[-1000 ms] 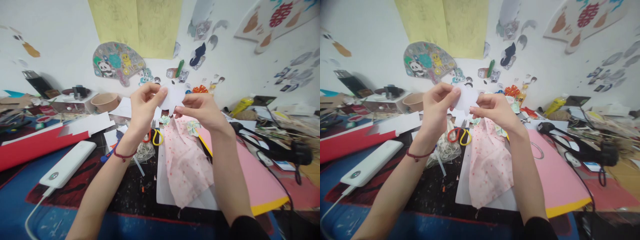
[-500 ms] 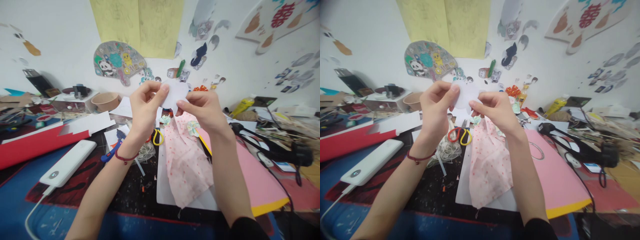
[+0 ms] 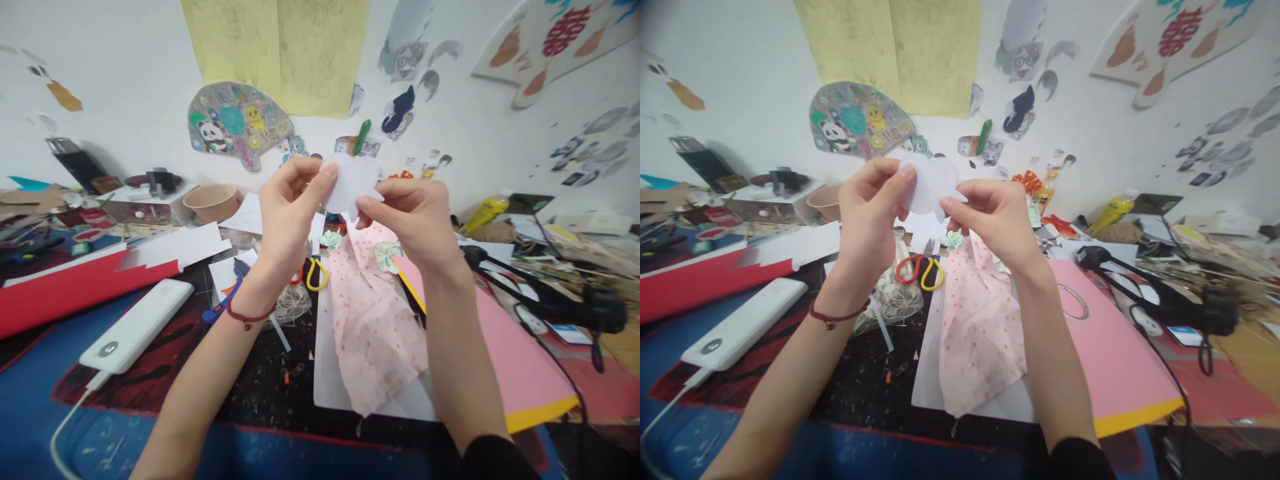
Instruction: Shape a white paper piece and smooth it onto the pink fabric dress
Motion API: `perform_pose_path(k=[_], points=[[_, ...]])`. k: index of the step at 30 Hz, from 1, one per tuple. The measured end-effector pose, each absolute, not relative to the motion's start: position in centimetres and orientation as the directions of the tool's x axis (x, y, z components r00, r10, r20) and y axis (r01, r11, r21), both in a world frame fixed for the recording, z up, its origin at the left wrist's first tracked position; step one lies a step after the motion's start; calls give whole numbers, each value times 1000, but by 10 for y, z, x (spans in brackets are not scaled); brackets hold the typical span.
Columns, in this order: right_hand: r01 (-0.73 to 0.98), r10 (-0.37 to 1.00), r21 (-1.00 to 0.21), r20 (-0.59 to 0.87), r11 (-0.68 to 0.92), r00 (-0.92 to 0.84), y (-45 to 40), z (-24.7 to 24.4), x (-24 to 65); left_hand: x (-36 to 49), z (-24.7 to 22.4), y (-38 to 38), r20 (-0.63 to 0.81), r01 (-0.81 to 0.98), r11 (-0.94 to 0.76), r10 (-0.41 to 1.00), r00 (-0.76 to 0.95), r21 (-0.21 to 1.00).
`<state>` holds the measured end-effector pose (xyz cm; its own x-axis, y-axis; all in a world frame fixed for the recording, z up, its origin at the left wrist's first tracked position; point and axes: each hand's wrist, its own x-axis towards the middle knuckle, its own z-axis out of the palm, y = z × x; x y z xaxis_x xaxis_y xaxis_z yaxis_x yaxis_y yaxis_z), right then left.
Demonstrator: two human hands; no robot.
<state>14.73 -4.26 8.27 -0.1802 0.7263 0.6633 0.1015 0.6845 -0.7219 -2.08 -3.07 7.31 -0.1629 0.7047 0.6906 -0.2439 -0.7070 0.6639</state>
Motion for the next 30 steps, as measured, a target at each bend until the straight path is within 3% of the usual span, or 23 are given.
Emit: perform_pose_path(k=[3,6,9,12,14,21,30], points=[[80,715,-711,688,699,-126,-40,81,147,-23,73,-30,699,-198,-709,703,-131,676],[85,689,-683,721,725,-78,-39,81,146,-27,73,-31,772,35,-781,608,-184,623],[99,646,-641,762,761,-31,-41,82,146,-28,74,-37,935,446,-822,295,-199,354],[106,611,-605,791,789,-31,-45,83,145,-24,74,-46,990,680,-731,124,65,47],[104,595,-589,802,802,-50,-48,84,145,-21,74,-51,979,734,-679,138,151,-18],[274,508,-472,858,838,-73,-56,86,145,-22,78,-58,961,831,-548,169,217,-91],[558,326,-179,929,810,-175,-66,90,149,-23,79,-61,929,830,-545,235,286,-117]])
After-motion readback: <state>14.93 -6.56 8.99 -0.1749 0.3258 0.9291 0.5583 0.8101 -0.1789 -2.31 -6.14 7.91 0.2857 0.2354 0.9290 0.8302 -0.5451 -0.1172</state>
